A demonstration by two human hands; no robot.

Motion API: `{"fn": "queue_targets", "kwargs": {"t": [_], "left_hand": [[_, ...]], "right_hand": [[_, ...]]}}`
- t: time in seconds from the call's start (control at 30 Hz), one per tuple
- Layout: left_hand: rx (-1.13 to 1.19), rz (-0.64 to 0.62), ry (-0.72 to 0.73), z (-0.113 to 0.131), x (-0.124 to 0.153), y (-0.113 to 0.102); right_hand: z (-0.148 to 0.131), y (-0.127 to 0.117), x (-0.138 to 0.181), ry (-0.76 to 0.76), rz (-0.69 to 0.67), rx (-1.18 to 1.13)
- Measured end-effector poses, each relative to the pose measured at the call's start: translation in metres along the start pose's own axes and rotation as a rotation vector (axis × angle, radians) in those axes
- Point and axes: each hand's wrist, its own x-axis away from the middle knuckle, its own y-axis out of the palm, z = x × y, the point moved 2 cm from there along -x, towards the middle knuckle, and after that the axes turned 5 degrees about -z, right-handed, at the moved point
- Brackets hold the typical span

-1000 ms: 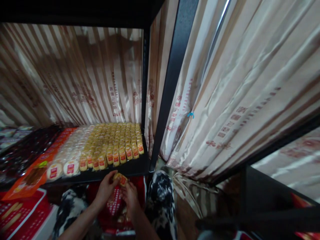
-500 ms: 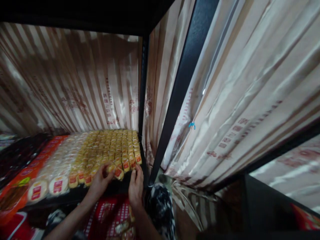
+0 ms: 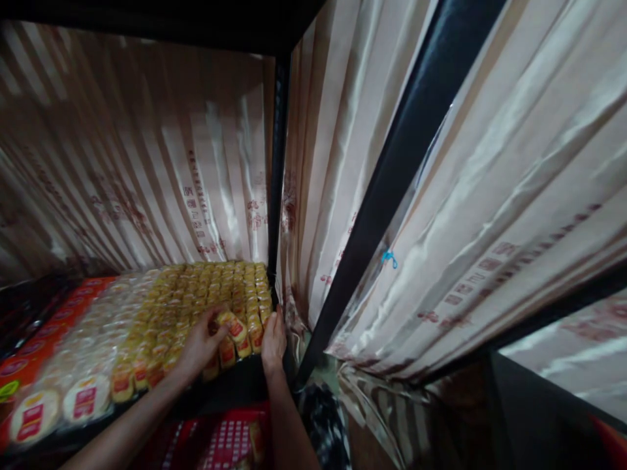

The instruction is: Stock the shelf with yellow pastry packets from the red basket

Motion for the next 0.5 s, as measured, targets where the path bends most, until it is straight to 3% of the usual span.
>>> {"fn": "queue_targets", "kwargs": {"t": [0.23, 0.33, 0.5], "left_hand": [[0.011, -0.058, -0.019, 0.016, -0.037, 0.011], [-0.009, -0.106, -0.036, 0.022, -0.058, 0.022], [-0.079, -0.146, 0.037, 0.039, -0.097, 0.050]], "right_hand": [[0.000, 0.004, -0.016, -0.044, 0.007, 0.001], [0.001, 0.008, -0.015, -0.126, -0.035, 0.019], [0.007, 0.012, -0.014, -0.139, -0.036, 0.075]]}}
